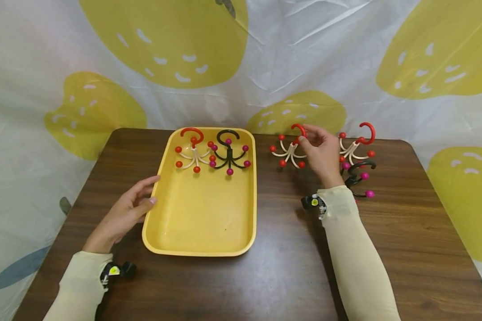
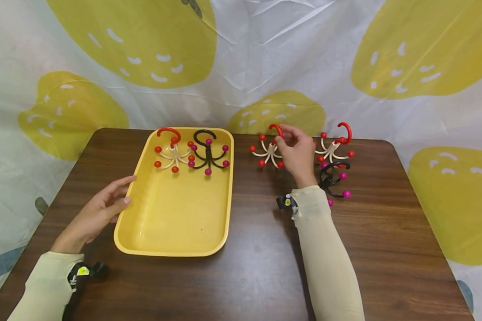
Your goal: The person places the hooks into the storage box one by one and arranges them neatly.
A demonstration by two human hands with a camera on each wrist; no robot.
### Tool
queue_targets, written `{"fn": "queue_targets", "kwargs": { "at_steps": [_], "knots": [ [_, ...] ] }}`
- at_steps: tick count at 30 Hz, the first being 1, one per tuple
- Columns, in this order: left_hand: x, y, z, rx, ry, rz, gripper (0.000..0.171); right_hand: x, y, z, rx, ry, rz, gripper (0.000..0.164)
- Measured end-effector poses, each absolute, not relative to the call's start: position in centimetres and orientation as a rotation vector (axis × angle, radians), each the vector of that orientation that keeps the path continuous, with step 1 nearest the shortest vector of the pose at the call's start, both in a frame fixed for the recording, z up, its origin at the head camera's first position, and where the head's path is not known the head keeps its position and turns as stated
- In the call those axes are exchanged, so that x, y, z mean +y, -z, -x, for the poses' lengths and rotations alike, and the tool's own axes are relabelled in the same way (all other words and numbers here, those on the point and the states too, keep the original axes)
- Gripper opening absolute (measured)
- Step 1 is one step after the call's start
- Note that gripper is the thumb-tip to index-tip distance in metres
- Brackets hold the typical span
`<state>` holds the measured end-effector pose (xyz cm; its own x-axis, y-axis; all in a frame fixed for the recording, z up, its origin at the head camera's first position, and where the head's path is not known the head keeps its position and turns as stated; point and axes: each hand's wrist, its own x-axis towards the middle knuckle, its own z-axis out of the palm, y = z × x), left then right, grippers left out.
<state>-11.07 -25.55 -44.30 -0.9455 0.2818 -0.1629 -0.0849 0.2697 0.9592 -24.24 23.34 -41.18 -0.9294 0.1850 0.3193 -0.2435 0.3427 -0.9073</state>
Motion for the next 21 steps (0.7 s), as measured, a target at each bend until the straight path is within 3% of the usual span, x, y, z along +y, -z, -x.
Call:
{"fn": "queue_targets", "kwargs": {
  "at_steps": [21],
  "knots": [
    [-25.70, 44.39, 11.13, 2.244, -1.730, -0.183, 0.061, 23.34, 40.99, 24.35, -2.262, -1.580, -0.039, 0.030]
  ]
}}
